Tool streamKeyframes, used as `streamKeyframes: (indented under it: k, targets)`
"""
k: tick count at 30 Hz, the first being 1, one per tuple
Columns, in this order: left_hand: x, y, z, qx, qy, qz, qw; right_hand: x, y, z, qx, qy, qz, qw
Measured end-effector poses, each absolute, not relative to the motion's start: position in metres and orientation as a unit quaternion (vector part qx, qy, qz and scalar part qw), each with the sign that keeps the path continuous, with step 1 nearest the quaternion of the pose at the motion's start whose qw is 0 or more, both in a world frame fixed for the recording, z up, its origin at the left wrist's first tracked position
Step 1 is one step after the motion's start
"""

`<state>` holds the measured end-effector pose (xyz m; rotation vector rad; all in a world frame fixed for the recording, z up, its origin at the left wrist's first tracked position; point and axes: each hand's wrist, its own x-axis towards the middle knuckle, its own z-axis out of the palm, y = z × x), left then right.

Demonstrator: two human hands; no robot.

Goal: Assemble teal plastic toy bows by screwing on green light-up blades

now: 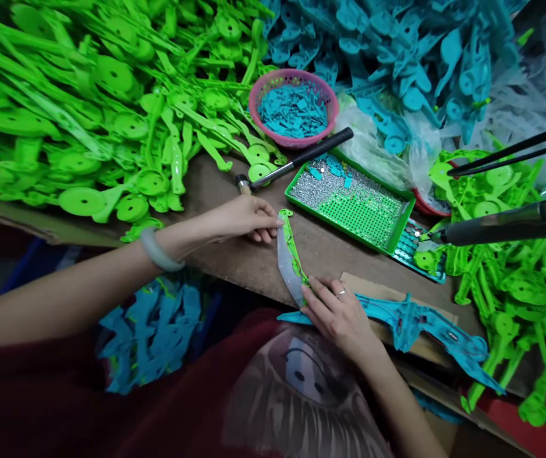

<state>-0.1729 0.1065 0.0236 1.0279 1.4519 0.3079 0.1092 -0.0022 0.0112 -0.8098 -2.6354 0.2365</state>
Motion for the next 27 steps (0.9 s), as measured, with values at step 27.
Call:
streamKeyframes:
  k: [27]
  targets:
    - [-0.152,-0.014,-0.021,0.695,0.611,0.350,0.145,-0.105,0.182,0.097,-0.396,-0.916,0.055,0.017]
